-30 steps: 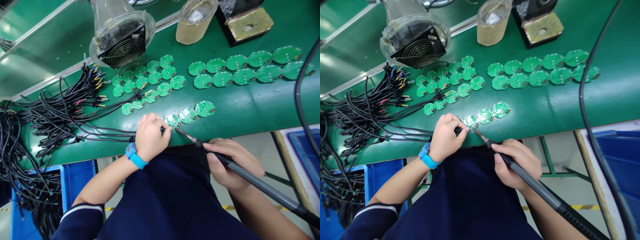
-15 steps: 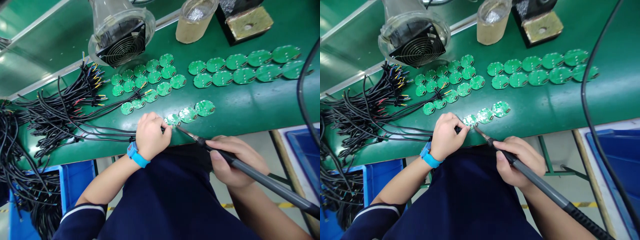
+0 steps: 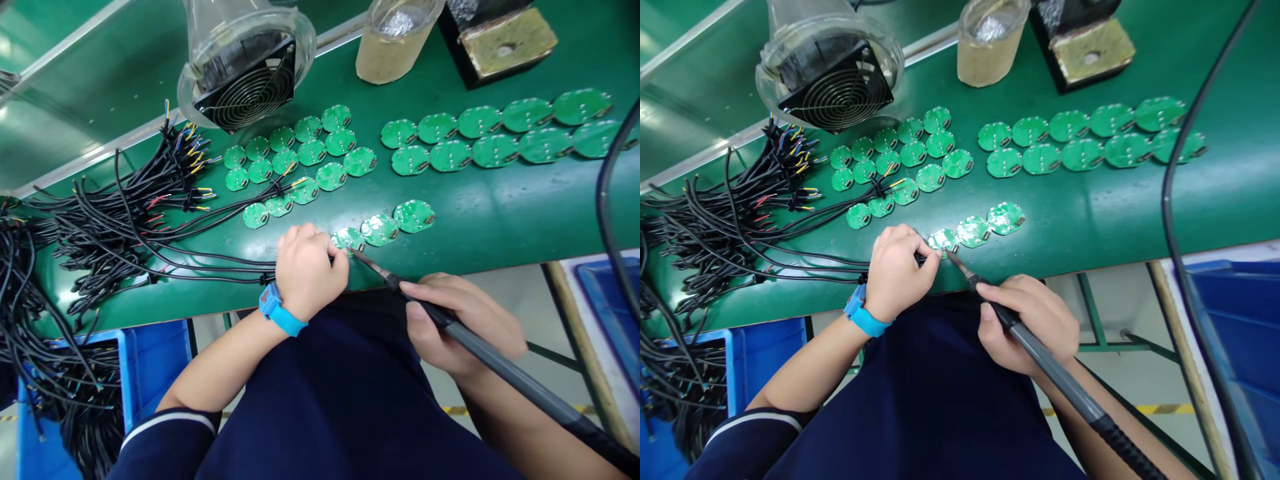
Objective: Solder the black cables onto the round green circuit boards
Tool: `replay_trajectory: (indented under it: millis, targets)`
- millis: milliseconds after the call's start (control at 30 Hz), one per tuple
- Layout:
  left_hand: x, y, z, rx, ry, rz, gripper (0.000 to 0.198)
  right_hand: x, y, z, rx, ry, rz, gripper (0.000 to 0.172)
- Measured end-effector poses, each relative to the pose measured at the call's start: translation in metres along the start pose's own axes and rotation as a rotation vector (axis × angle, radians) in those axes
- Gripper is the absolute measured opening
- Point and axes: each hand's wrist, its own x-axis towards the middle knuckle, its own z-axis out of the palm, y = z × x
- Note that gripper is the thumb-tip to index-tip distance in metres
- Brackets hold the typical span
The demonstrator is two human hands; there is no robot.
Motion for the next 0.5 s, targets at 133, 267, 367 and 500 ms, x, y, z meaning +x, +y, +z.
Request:
replay_trajectory:
  millis: [133, 267, 367, 500]
  targets:
    - [0.0013, -0.0006, -0.0004, -0.004, -0.020, 0.004, 0.022, -0.0013, 0.0013, -0.0035, 0.000, 0.084, 0.109, 0.027]
    - [0.0013, -0.0013, -0.0014, 0.002, -0.023, 0.005, 0.022, 0.0009, 0.0027, -0.0051, -0.001, 0.070, 0.139, 0.032]
    - [0.0006, -0.0015, -0.0011, 0.010, -0.003, 0.016, 0.022, 0.0046, 0.0023, -0.0034, 0.012, 0.040, 0.108, 0.033]
    - [-0.0001, -0.0018, 0.0005, 0.004, 0.043, 0.038, 0.021, 0.0077, 0.0022, 0.0001, 0.033, 0.020, 0.067, 0.030]
